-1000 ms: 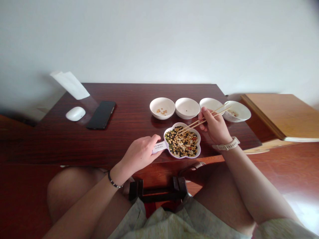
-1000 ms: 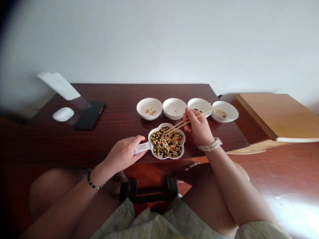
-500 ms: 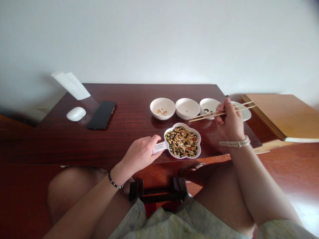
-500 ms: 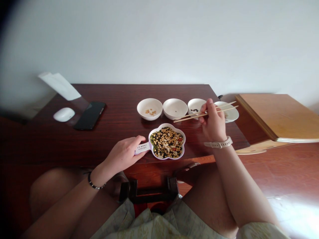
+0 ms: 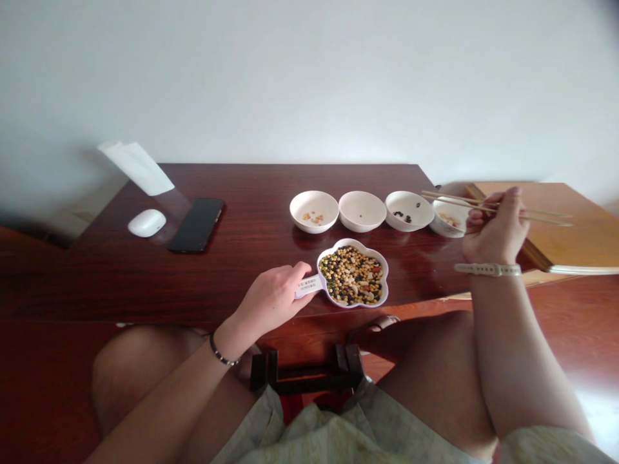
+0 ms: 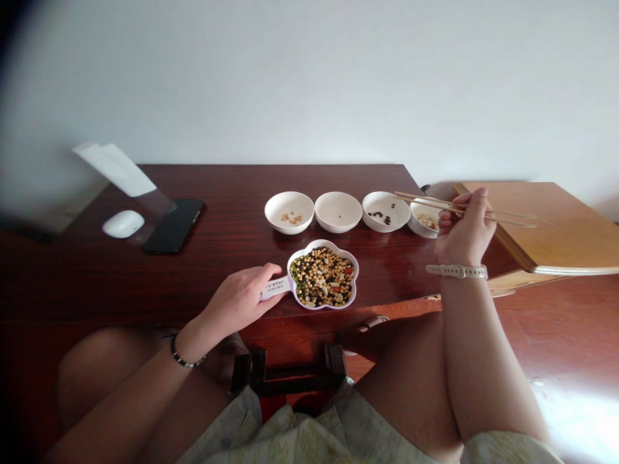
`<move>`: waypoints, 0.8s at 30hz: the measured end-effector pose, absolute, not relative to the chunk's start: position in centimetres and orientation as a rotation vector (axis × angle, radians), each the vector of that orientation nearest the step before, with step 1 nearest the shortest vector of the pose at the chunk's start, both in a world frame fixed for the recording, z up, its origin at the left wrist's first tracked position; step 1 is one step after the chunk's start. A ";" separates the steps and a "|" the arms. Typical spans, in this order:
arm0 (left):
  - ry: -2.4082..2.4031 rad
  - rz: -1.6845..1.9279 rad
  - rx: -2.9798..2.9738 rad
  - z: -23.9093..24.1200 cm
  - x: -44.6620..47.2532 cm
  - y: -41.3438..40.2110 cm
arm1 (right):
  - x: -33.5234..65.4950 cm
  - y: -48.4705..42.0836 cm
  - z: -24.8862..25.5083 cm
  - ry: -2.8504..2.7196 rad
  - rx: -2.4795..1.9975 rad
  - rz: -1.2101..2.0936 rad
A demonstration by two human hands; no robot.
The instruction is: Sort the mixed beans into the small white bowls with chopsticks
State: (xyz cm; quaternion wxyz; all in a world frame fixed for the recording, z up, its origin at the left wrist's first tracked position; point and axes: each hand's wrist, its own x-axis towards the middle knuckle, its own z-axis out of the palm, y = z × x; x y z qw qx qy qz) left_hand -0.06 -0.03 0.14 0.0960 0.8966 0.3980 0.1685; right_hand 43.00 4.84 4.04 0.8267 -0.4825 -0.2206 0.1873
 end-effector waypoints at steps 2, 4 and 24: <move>1.175 0.501 2.656 0.2 -0.1 -0.1 | 42.9 4.8 4.0 -0.491 -1.009 0.403; 1.174 0.505 2.656 0.3 -0.1 -0.1 | 42.6 4.7 4.1 -0.500 -1.000 0.404; 1.176 0.496 2.662 0.2 -0.1 0.0 | 40.0 4.5 4.7 -0.557 -1.001 0.505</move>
